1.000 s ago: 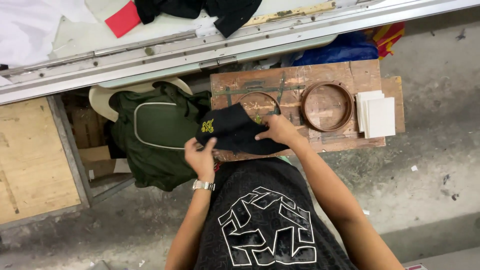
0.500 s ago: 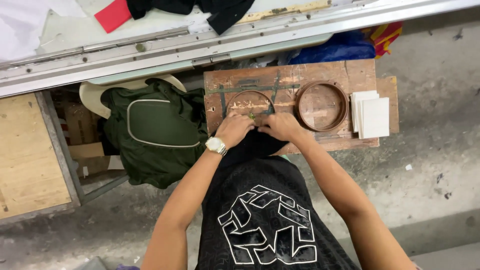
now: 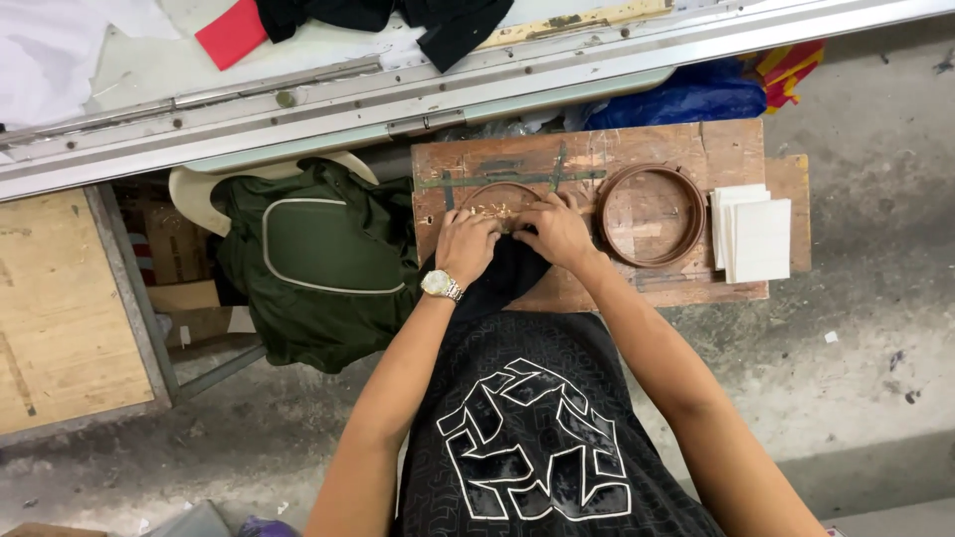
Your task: The person repeatedly places a black cap onto a circular wooden mold on a workbench, presses the fabric around the rim, removes the cap, and repeats the process with several caps. The person also handles white rectangular pads and wooden rings on the bench.
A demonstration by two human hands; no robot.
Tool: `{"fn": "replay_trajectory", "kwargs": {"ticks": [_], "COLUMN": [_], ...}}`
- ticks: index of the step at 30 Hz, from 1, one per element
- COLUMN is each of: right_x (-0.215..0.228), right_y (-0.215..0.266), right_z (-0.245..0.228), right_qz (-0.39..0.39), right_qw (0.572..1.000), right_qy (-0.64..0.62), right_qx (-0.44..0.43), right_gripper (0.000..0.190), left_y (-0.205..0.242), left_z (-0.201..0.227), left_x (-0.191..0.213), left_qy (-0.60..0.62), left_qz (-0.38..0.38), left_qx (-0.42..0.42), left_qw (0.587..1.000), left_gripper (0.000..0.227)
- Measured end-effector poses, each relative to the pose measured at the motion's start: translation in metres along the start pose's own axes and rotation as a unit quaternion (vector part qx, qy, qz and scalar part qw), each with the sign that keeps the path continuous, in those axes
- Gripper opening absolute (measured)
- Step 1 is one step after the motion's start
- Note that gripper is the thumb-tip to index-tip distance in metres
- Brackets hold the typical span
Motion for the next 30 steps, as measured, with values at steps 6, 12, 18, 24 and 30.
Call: {"fn": "replay_trajectory", "kwargs": {"ticks": [6,12,18,24,30], "right_x": [-0.010,0.003,0.001,0.023,0.040], "right_y": [-0.009,-0.015,-0.019,-0.021,-0.021], "right_z": [0.013,0.006,0.009,0.015,0.018], "right_qz": [0.000,-0.015,-0.028,-0.040,-0.050], "right_qw": [1.000,1.000,0.999,0.992,0.988], "right_qy": [0.008,-0.001,0.020,0.086,0.011], "right_qx": [-0.016,-0.022,-0.023,-0.085,-0.144], "right_gripper": [0.021,0.018,0.019,0.039,0.055], "left_y": [-0.007,-0.008,-0.009,-0.013,-0.015], "left_z": [-0.001,-0.004,-0.002,0.002,-0.021], "left_x": [0.005,0.004,0.005,0.038,0.089], "left_qy": [0.014,0.016,-0.001,-0.125,-0.155], "left_qz": [-0.002,0.014,-0.002,-0.081,-0.120], "left_qx": [0.005,0.005,0.006,-0.003,0.026], "left_qw": [1.000,1.000,1.000,0.989,0.980], "left_gripper": [0.013,0.013,0.016,0.035,0.059]}}
Point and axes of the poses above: each hand's wrist, its own y-axis away from the middle knuckle, its own x-axis out of the back of the hand, z = x × y, the point moved 7 cm from there along -y, towards the middle knuckle, and after that the axes turned 6 degrees about -y, right-handed, at the moved point
